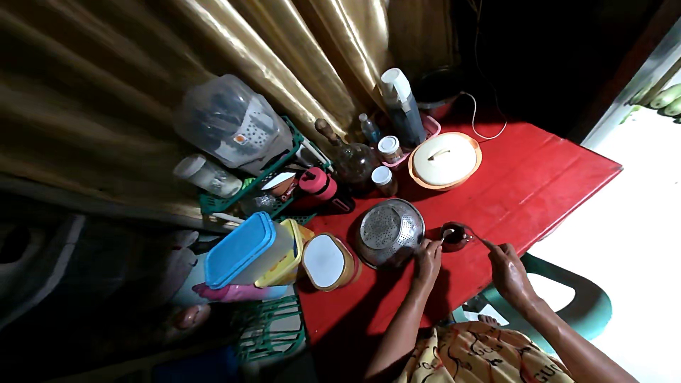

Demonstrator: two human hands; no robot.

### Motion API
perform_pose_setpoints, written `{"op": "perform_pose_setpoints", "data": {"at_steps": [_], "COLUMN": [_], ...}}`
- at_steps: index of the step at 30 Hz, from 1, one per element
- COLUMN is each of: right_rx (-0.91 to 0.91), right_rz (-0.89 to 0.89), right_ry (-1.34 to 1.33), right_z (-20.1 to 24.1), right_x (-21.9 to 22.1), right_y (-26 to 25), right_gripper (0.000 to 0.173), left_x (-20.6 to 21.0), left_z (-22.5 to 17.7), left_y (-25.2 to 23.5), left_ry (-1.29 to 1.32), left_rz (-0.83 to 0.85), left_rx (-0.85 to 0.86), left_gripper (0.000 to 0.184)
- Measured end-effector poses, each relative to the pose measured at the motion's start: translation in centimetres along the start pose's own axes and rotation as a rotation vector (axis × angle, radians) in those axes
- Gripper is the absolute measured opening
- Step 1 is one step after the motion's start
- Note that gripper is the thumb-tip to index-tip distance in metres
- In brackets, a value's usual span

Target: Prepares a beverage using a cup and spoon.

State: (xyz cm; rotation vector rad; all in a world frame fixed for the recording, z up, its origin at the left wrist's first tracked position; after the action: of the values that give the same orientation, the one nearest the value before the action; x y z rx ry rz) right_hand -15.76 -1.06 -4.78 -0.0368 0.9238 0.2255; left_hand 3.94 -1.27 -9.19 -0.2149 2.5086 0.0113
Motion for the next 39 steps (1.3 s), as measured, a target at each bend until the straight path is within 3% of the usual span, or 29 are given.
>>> {"op": "perform_pose_setpoints", "data": {"at_steps": [4,7,10,16,22,27,34,39], "right_rx": [0.023,0.039,0.044,0.028,0.033,0.033,0.025,0.004], "right_rz": [-0.046,-0.056,-0.052,-0.063,-0.010,-0.056,-0.084,-0.113], "right_ry": [-0.035,-0.052,-0.066,-0.103,-0.133,-0.118,-0.121,-0.102], "right_z": [-0.3,-0.6,-0.8,-0.7,-0.8,-1.3,-1.6,-1.6], "right_x": [-1.0,-1.3,-1.6,-1.7,-2.2,-2.7,-2.8,-2.6], "right_y": [0.1,0.3,0.7,1.0,1.2,1.4,1.1,1.1], "right_gripper": [0.039,0.039,0.039,0.039,0.037,0.036,0.035,0.036], "left_x": [-0.2,-0.3,-0.7,-0.3,-0.3,-1.4,-1.9,-1.0], "left_z": [-2.0,-1.7,-2.3,-2.6,-4.7,-5.9,-5.8,-3.7], "left_y": [-4.1,-6.1,-6.8,-6.6,-5.1,-3.5,-2.4,-1.2], "left_ry": [-0.117,-0.058,-0.082,-0.117,-0.142,-0.207,-0.256,-0.278], "left_rz": [0.222,0.259,0.332,0.290,0.349,0.226,0.132,0.065], "left_rx": [-0.258,-0.381,-0.435,-0.465,-0.242,0.054,0.203,0.287], "left_gripper": [0.030,0.027,0.025,0.022,0.025,0.025,0.022,0.018]}}
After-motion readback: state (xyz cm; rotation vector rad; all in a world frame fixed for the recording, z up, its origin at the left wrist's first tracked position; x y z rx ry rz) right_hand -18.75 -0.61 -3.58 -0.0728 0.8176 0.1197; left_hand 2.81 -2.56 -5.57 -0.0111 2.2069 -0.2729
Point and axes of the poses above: each hand's wrist, its own y-axis away from the middle knuckle, its own x-axis out of the palm, z = x × y, the point moved 2 cm from there along -y, towards the middle knuckle, and after that the axes turned 15 degrees about y, right-handed, at the moved point
